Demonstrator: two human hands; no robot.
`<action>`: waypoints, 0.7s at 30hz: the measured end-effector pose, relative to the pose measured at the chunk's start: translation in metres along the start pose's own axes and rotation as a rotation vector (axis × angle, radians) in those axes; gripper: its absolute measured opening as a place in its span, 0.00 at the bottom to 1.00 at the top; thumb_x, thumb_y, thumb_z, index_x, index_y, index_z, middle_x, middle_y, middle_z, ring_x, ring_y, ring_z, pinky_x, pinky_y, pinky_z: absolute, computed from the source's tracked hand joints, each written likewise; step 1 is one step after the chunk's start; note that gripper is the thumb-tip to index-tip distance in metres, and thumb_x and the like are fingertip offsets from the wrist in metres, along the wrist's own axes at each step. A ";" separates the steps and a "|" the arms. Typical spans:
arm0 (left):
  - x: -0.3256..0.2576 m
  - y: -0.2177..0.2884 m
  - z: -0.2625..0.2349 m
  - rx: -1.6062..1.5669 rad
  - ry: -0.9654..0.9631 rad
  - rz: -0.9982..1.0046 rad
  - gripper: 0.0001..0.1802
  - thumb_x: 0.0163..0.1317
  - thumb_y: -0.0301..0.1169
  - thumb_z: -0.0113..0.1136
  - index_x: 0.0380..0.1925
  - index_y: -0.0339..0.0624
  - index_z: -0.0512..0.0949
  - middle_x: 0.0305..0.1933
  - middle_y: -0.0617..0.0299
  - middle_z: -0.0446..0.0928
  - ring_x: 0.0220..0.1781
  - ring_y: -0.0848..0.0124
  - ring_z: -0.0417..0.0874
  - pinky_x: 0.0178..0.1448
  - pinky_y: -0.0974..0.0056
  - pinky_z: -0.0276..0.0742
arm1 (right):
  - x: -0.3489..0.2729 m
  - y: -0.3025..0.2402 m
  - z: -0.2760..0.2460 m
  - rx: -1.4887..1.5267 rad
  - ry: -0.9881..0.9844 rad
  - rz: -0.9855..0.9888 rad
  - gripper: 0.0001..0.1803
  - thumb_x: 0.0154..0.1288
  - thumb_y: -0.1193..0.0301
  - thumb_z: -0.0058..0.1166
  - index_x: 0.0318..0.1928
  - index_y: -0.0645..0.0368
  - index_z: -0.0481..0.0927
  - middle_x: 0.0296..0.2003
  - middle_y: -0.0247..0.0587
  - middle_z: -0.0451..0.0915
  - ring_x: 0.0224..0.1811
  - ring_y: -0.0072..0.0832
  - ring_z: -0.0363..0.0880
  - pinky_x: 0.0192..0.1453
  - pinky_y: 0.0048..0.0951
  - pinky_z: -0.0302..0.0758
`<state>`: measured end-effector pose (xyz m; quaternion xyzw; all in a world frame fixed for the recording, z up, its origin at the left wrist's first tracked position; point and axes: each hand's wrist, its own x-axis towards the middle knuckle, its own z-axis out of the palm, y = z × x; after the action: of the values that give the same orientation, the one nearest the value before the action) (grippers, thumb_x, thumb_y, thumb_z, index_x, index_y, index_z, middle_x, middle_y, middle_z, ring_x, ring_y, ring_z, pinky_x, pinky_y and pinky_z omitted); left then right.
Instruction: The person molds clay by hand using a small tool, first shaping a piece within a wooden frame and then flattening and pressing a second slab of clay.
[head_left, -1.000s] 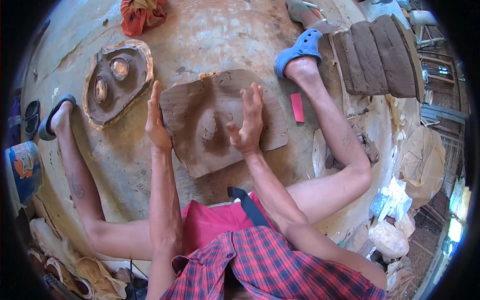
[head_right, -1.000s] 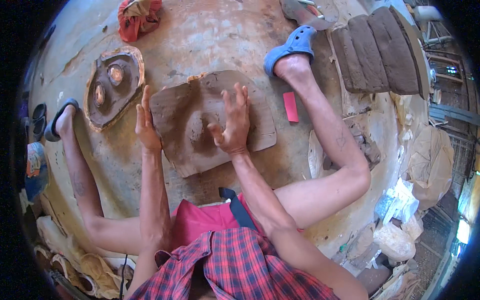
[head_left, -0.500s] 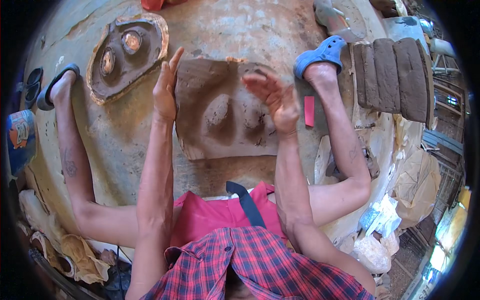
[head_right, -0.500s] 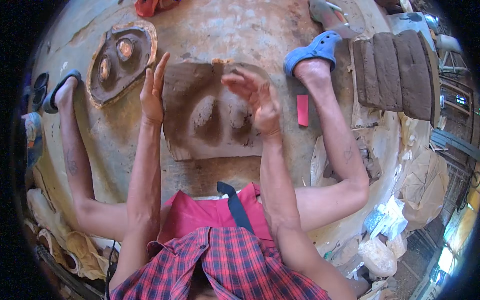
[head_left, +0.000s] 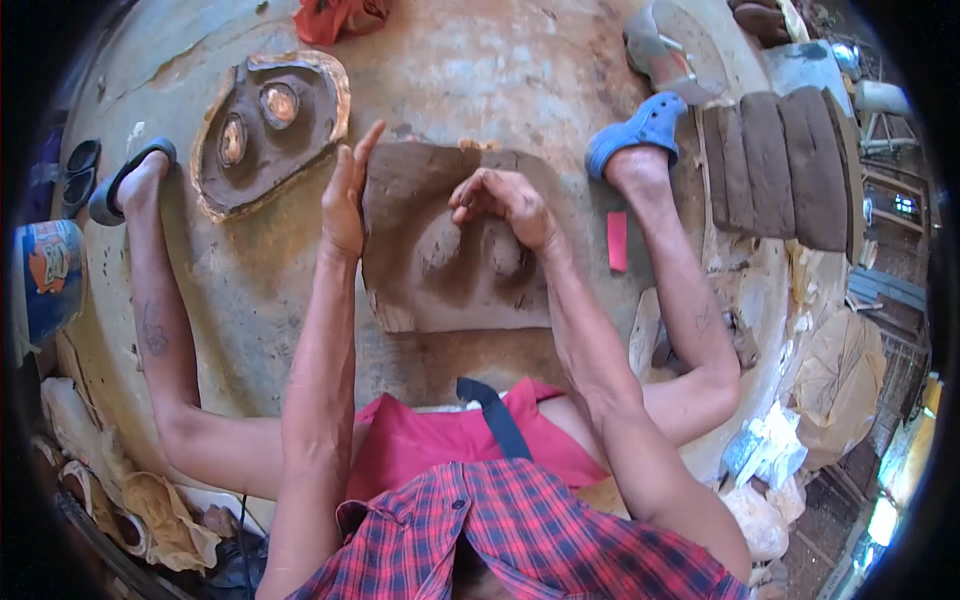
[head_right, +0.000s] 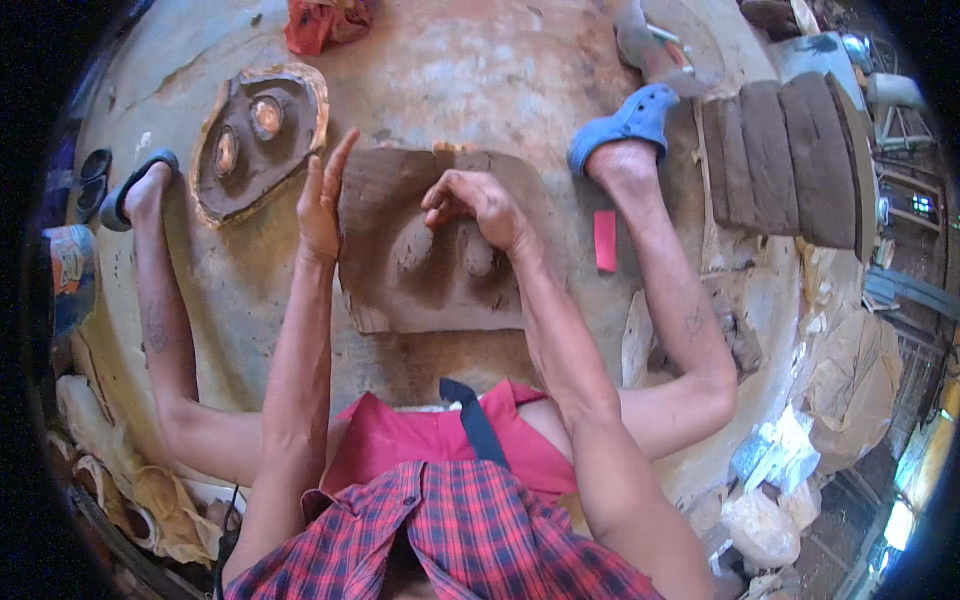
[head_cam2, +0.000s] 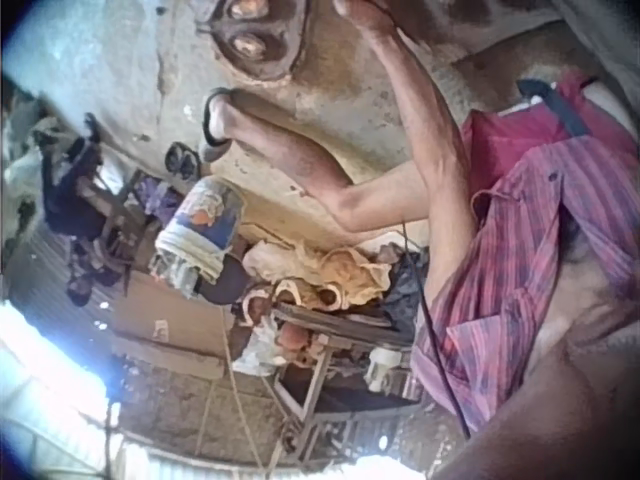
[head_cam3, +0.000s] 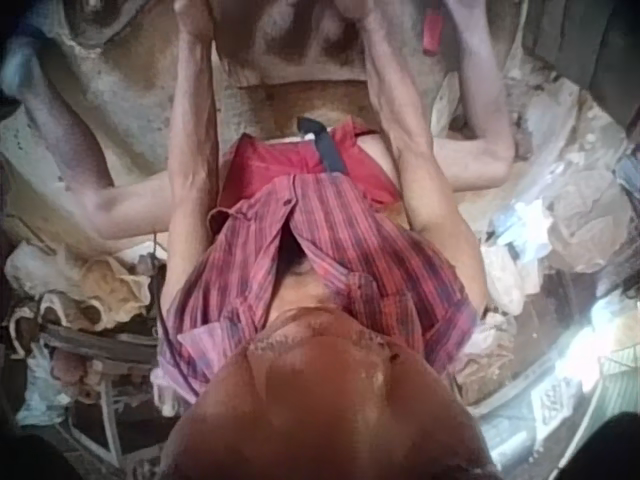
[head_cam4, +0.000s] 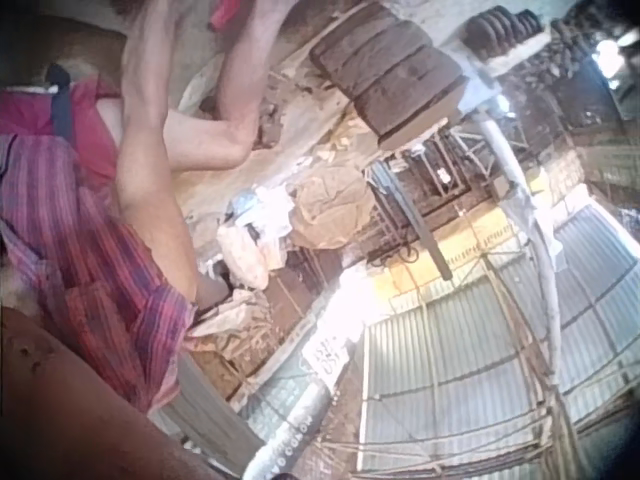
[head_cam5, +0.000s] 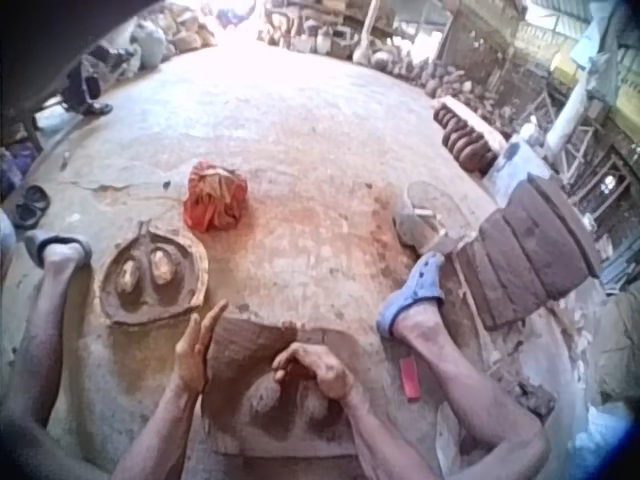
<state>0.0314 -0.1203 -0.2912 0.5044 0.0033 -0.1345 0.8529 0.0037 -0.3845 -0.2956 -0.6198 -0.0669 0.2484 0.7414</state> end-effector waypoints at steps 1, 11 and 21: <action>-0.007 -0.006 -0.003 -0.001 -0.011 -0.029 0.42 0.83 0.60 0.34 0.81 0.37 0.61 0.80 0.48 0.66 0.81 0.59 0.66 0.85 0.56 0.55 | -0.006 0.012 -0.001 0.067 0.000 0.044 0.32 0.85 0.47 0.39 0.52 0.65 0.84 0.47 0.49 0.88 0.50 0.33 0.89 0.60 0.35 0.83; -0.029 -0.010 -0.007 -0.032 0.064 -0.046 0.41 0.84 0.58 0.37 0.82 0.38 0.59 0.84 0.49 0.60 0.84 0.59 0.60 0.86 0.57 0.52 | -0.054 0.002 0.044 0.039 0.315 -0.432 0.33 0.83 0.47 0.49 0.64 0.67 0.80 0.55 0.48 0.86 0.60 0.34 0.85 0.65 0.37 0.81; -0.056 -0.016 0.001 -0.058 0.106 -0.005 0.44 0.83 0.59 0.35 0.84 0.36 0.51 0.88 0.52 0.52 0.88 0.59 0.51 0.88 0.55 0.43 | -0.074 0.042 0.059 -0.438 0.920 -0.578 0.33 0.83 0.47 0.47 0.64 0.68 0.79 0.52 0.52 0.85 0.55 0.39 0.84 0.61 0.38 0.79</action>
<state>-0.0262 -0.1159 -0.2961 0.4860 0.0534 -0.1097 0.8654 -0.0969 -0.3608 -0.3069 -0.7592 0.0460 -0.2782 0.5866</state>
